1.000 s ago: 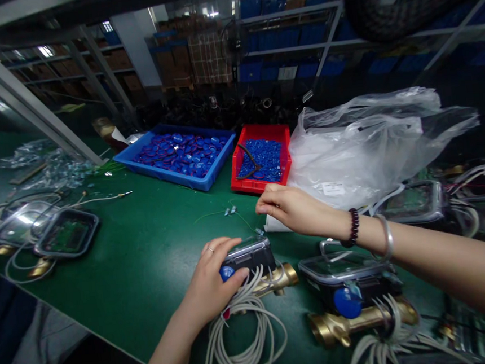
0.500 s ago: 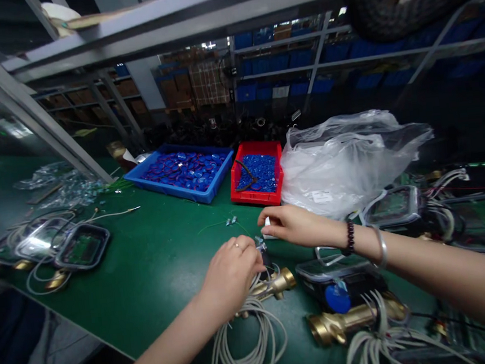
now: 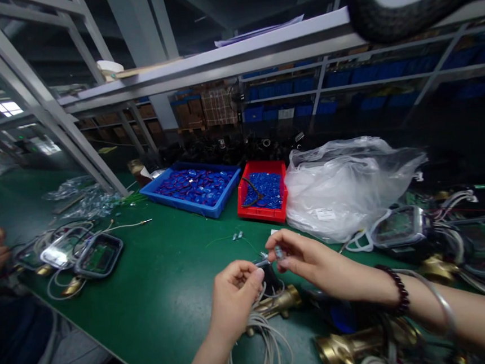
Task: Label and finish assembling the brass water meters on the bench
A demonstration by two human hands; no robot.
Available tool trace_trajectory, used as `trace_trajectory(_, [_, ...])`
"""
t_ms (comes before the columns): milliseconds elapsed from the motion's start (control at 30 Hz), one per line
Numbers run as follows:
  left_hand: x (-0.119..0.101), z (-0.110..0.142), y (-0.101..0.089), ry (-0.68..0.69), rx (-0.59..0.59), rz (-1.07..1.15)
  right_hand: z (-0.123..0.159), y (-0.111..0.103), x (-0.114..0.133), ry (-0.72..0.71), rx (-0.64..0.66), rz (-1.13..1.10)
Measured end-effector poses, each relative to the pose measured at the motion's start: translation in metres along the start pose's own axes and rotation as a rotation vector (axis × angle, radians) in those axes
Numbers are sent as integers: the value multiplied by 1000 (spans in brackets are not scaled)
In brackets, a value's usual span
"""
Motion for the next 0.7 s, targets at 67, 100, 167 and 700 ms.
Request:
trace_trajectory(67, [-3,1,3,21,6,6,0,6,-10,29,29,-192])
trace_trajectory(100, [-4,2,5,30,13,3,-1,10,-15,39,49,-265])
trace_trajectory(167, [-6,2,8,46,20,-7,-2,16,-22,58,83,-352])
trace_trajectory(700, [-1,-3,-2,3,-74,-91,-3,21,-29,81,128,-417])
Point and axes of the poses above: each hand's wrist, its own z-axis away from the middle knuckle, its own y-axis out of the palm, x = y × z, the point moved 10 cm from there along -z, towards the middle knuckle, and after that the axes turned 2 degrees about z, right-handed, at the moved point
